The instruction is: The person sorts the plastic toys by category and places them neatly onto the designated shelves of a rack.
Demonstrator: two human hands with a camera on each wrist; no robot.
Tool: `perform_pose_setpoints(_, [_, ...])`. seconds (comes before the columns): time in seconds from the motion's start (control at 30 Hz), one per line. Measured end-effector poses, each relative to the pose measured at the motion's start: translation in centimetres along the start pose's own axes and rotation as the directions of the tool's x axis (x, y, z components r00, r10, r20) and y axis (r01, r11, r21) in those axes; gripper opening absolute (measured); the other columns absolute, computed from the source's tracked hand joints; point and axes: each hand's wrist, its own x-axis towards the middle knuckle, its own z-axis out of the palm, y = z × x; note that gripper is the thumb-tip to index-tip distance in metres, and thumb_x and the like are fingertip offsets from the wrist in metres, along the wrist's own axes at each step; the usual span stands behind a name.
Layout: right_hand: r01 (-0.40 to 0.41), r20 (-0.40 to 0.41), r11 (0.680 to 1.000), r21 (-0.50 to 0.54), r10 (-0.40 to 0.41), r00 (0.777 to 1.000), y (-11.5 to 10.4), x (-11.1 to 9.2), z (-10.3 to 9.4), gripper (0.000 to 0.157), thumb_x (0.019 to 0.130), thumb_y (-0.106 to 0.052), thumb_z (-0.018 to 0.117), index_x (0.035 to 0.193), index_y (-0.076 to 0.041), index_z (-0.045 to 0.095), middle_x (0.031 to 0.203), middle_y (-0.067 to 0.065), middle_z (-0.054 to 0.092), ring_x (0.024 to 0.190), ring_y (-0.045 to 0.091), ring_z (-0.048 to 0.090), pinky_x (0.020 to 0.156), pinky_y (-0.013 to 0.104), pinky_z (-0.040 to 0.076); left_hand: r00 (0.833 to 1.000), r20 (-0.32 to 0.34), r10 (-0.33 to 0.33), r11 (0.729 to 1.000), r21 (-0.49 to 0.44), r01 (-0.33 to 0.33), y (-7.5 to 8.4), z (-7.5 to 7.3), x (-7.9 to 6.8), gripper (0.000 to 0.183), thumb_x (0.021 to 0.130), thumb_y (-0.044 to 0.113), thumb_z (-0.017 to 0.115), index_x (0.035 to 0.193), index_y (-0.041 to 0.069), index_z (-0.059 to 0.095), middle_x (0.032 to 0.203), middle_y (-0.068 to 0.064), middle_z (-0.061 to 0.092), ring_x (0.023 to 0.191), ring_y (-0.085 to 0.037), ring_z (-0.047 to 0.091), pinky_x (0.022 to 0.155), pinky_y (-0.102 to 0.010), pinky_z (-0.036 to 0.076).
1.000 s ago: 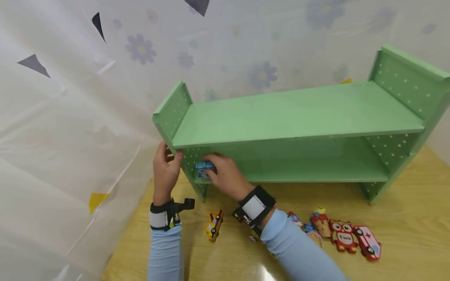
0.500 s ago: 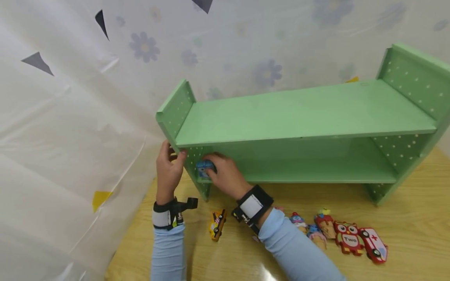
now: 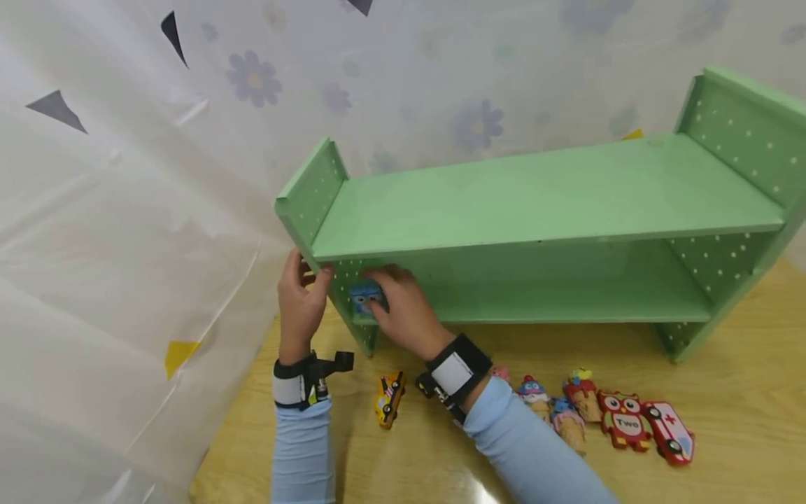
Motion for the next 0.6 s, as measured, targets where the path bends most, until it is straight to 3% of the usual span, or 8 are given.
perform_pose_setpoints(0.1, [0.000,-0.061,0.999,-0.033,-0.002,0.998,-0.2,-1.0,-1.4,0.047,0.083,-0.011,0.071,0.127,-0.007,0.055,0.124,0.014,0.059,0.116,0.031,0.051,0.098,0.051,0.043,1.000,0.003,-0.001,1.000,0.001,0.001,-0.1,0.0,0.0,0.040,0.092,0.019,0.059,0.132,0.018,0.053,0.119,-0.011,0.061,0.098,-0.024,0.060,0.073,-0.045,0.056])
perform_pose_setpoints(0.23, [0.014,-0.129,0.996,-0.083,-0.025,0.991,-0.5,-2.7,-4.3,0.042,0.082,-0.009,0.072,0.122,-0.007,0.059,0.120,0.014,0.060,0.114,0.032,0.051,0.096,0.051,0.042,1.000,0.001,-0.003,1.000,0.009,0.003,0.0,-0.1,0.2,0.038,0.092,0.014,0.059,0.130,0.012,0.054,0.116,-0.014,0.061,0.097,-0.026,0.060,0.074,-0.046,0.056])
perform_pose_setpoints(0.4, [0.034,-0.134,0.991,-0.132,-0.052,0.990,0.0,-5.4,-7.8,0.034,0.079,-0.004,0.074,0.112,-0.004,0.065,0.115,0.017,0.062,0.110,0.034,0.052,0.094,0.053,0.041,1.000,-0.010,0.003,1.000,0.016,-0.003,0.4,-0.7,0.4,0.036,0.090,0.006,0.059,0.127,0.003,0.054,0.112,-0.022,0.061,0.094,-0.034,0.060,0.072,-0.052,0.054])
perform_pose_setpoints(0.6, [-0.036,-0.155,0.973,-0.226,0.001,0.988,1.8,-10.0,-12.1,0.036,0.073,0.001,0.075,0.108,-0.003,0.065,0.110,0.020,0.064,0.104,0.037,0.051,0.087,0.055,0.040,1.000,-0.014,-0.001,0.999,0.039,0.002,0.0,-0.6,0.4,0.036,0.092,0.012,0.060,0.127,0.009,0.055,0.112,-0.017,0.061,0.095,-0.029,0.060,0.072,-0.049,0.055])
